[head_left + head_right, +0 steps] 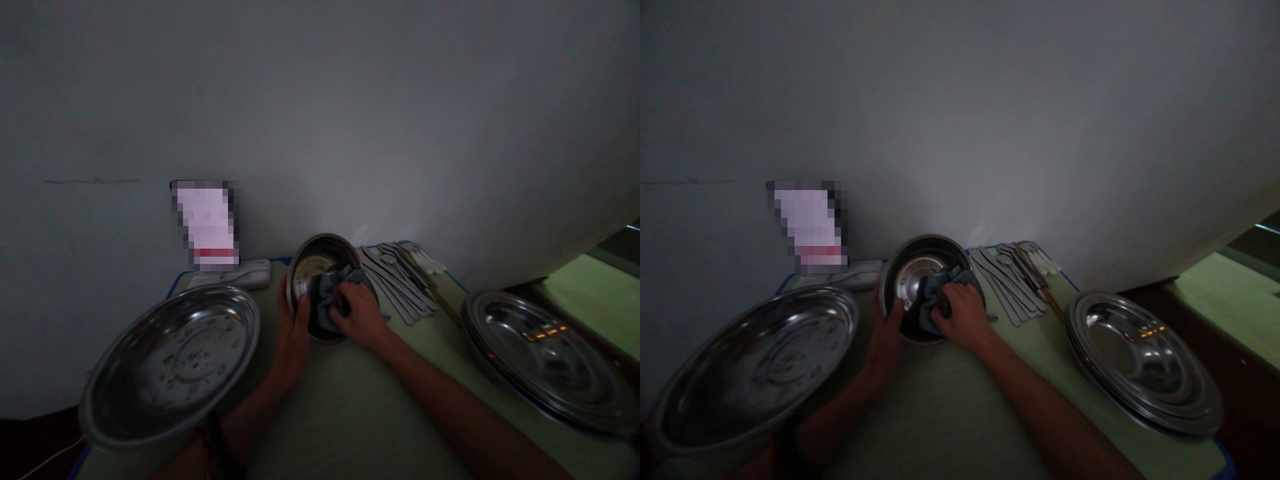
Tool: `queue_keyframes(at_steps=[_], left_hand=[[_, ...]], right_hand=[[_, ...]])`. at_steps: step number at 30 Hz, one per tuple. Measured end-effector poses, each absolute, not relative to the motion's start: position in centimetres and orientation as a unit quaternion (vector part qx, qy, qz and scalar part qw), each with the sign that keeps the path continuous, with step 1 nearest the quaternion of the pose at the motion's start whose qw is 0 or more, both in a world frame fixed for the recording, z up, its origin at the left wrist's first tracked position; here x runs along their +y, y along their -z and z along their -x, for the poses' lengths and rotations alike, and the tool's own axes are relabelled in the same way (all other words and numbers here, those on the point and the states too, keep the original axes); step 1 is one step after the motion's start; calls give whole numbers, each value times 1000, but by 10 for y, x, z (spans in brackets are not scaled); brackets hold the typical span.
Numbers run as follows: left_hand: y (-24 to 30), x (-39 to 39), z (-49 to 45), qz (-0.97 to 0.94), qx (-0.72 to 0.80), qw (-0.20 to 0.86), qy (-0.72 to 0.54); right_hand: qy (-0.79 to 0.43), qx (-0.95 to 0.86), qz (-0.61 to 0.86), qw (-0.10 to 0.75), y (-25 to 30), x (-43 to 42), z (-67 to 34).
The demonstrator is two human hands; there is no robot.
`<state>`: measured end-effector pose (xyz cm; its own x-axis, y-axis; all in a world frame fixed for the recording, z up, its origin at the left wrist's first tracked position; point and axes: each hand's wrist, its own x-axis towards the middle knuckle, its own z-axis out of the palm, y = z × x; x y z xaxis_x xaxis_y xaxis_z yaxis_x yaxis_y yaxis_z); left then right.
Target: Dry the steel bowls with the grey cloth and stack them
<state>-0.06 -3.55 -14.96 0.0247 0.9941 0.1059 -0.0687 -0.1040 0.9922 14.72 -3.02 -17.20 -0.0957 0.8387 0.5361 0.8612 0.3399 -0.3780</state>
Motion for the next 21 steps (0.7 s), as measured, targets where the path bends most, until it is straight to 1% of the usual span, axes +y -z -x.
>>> queue_keyframes(at_steps=[12, 21], left_hand=[[148, -39, 1, -521, 439, 518, -517], [150, -37, 0, -521, 439, 512, -523]], right_hand=[[8, -732, 599, 324, 168, -32, -145], [3, -730, 613, 301, 166, -32, -144]])
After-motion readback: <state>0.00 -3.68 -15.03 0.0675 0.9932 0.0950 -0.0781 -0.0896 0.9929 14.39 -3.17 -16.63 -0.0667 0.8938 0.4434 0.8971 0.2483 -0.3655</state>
